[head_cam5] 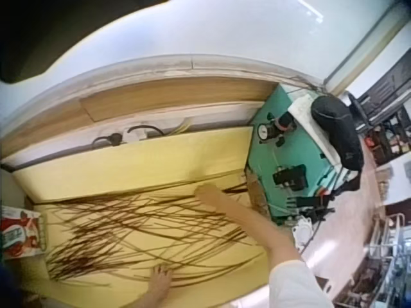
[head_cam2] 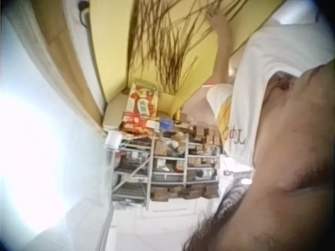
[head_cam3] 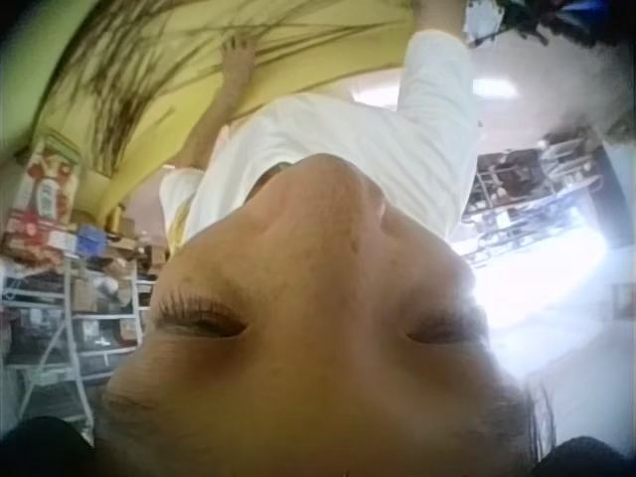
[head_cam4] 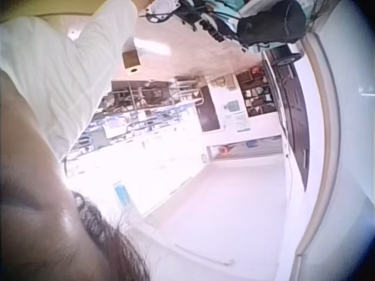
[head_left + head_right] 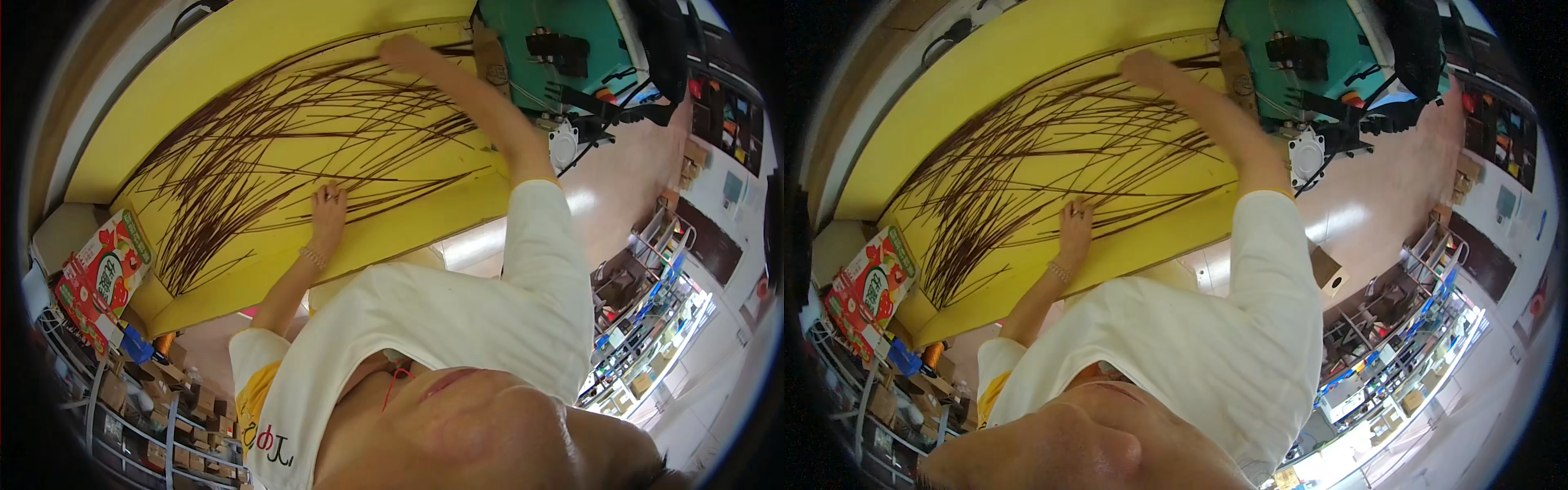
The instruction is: The person gathers sticks from a table into bundles by hand, aligns them, and places the bundles into a cardboard box.
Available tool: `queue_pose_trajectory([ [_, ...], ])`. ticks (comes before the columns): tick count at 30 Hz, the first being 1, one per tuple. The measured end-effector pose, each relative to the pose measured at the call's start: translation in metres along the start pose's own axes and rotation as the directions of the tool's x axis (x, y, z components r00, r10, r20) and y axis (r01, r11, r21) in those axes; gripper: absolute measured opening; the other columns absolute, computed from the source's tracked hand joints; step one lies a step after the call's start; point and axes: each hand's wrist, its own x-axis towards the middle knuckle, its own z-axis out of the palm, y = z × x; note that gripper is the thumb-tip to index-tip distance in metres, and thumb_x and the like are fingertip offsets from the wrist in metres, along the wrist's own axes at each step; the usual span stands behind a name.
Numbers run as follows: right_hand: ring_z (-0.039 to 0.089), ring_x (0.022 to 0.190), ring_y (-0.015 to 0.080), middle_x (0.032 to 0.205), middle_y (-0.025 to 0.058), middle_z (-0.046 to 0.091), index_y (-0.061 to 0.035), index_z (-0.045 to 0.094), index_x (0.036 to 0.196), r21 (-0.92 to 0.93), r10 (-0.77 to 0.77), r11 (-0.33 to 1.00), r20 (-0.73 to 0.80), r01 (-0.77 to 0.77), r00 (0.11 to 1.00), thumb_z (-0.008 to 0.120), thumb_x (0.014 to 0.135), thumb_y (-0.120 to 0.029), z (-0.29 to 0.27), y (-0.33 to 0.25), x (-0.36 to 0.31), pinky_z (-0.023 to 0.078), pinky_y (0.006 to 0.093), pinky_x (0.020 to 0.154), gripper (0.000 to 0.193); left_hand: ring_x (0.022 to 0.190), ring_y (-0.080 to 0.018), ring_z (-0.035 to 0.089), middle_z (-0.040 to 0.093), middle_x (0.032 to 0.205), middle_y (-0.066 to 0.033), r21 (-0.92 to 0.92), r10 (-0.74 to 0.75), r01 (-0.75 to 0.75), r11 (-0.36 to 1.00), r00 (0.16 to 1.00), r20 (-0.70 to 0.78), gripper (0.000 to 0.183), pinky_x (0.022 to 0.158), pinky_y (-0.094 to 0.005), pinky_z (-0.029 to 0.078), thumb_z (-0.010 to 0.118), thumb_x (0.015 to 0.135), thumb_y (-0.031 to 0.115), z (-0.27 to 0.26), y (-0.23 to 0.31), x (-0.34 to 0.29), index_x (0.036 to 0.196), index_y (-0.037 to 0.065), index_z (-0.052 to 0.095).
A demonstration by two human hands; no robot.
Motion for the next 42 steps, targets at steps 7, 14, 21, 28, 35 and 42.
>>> queue_pose_trajectory([
  [7, 0.065, 0.077, 0.0230, 0.089, 0.0147, 0.066, 0.0010, 0.063, 0.100, 0.075, -0.148, 0.986, 0.004, 0.147, 0.989, 0.062, 0.083, -0.010, -0.051, -0.163, 0.074, 0.054, 0.0331, 0.056, 0.020, 0.105, -0.0356, 0.046, 0.045, 0.121, -0.0212, -0.114, -0.053, 0.050, 0.992, 0.998, -0.021, 0.029, 0.091, -0.0439, 0.039, 0.056, 0.075, -0.004, -0.012, -0.016, -0.011, 0.103, -0.002, 0.052],
  [14, 0.062, 0.071, 0.0229, 0.076, 0.0129, 0.061, 0.0024, 0.061, 0.085, 0.134, 0.446, 0.894, -0.185, -0.427, 0.876, 0.060, 0.082, -0.007, -0.023, -0.021, 0.012, 0.051, 0.0364, 0.058, 0.010, 0.092, -0.0352, 0.046, 0.046, 0.114, -0.0232, -0.266, -0.101, 0.031, 0.964, 0.962, -0.252, 0.023, 0.083, -0.0467, 0.039, 0.054, 0.083, -0.005, -0.047, -0.047, 0.022, 0.105, -0.001, 0.049],
  [21, 0.059, 0.092, 0.0259, 0.091, 0.0130, 0.062, -0.0065, 0.068, 0.093, -0.456, 0.564, 0.689, -0.151, -0.564, 0.812, 0.059, 0.085, -0.014, 0.023, 0.092, -0.079, 0.044, 0.0412, 0.085, 0.014, 0.076, -0.0300, 0.045, 0.044, 0.109, -0.0218, -0.363, -0.257, 0.154, 0.919, 0.932, -0.257, 0.018, 0.080, -0.0466, 0.038, 0.053, 0.086, -0.004, -0.047, -0.073, 0.031, 0.103, 0.000, 0.047],
  [28, 0.058, 0.088, 0.0258, 0.087, 0.0102, 0.062, -0.0073, 0.067, 0.082, -0.550, 0.360, 0.762, -0.079, -0.342, 0.929, 0.057, 0.082, -0.009, 0.033, 0.116, -0.086, 0.039, 0.0374, 0.089, 0.010, 0.075, -0.0324, 0.048, 0.047, 0.105, -0.0227, -0.394, -0.236, 0.110, 0.912, 0.928, -0.288, 0.017, 0.079, -0.0466, 0.040, 0.054, 0.086, -0.003, -0.040, -0.054, 0.032, 0.102, -0.001, 0.049],
  [35, 0.053, 0.112, 0.0238, 0.112, 0.0063, 0.061, -0.0094, 0.068, 0.099, -0.413, 0.023, 0.907, -0.159, -0.088, 0.987, 0.060, 0.081, -0.007, 0.026, 0.105, -0.086, 0.037, 0.0421, 0.103, 0.019, 0.080, -0.0363, 0.049, 0.047, 0.111, -0.0257, -0.470, -0.173, 0.022, 0.882, 0.944, -0.281, 0.018, 0.074, -0.0468, 0.041, 0.054, 0.086, -0.003, -0.037, -0.035, 0.039, 0.103, -0.001, 0.049],
  [42, 0.055, 0.070, 0.0206, 0.083, 0.0080, 0.055, -0.0053, 0.063, 0.082, 0.084, -0.119, 0.983, -0.370, 0.160, 0.922, 0.066, 0.067, -0.016, -0.029, -0.116, 0.036, 0.047, 0.0350, 0.071, 0.019, 0.090, -0.0395, 0.048, 0.046, 0.113, -0.0271, -0.482, -0.105, -0.009, 0.876, 0.972, -0.208, 0.022, 0.073, -0.0472, 0.042, 0.054, 0.083, -0.004, -0.037, -0.018, 0.044, 0.104, -0.001, 0.050],
])
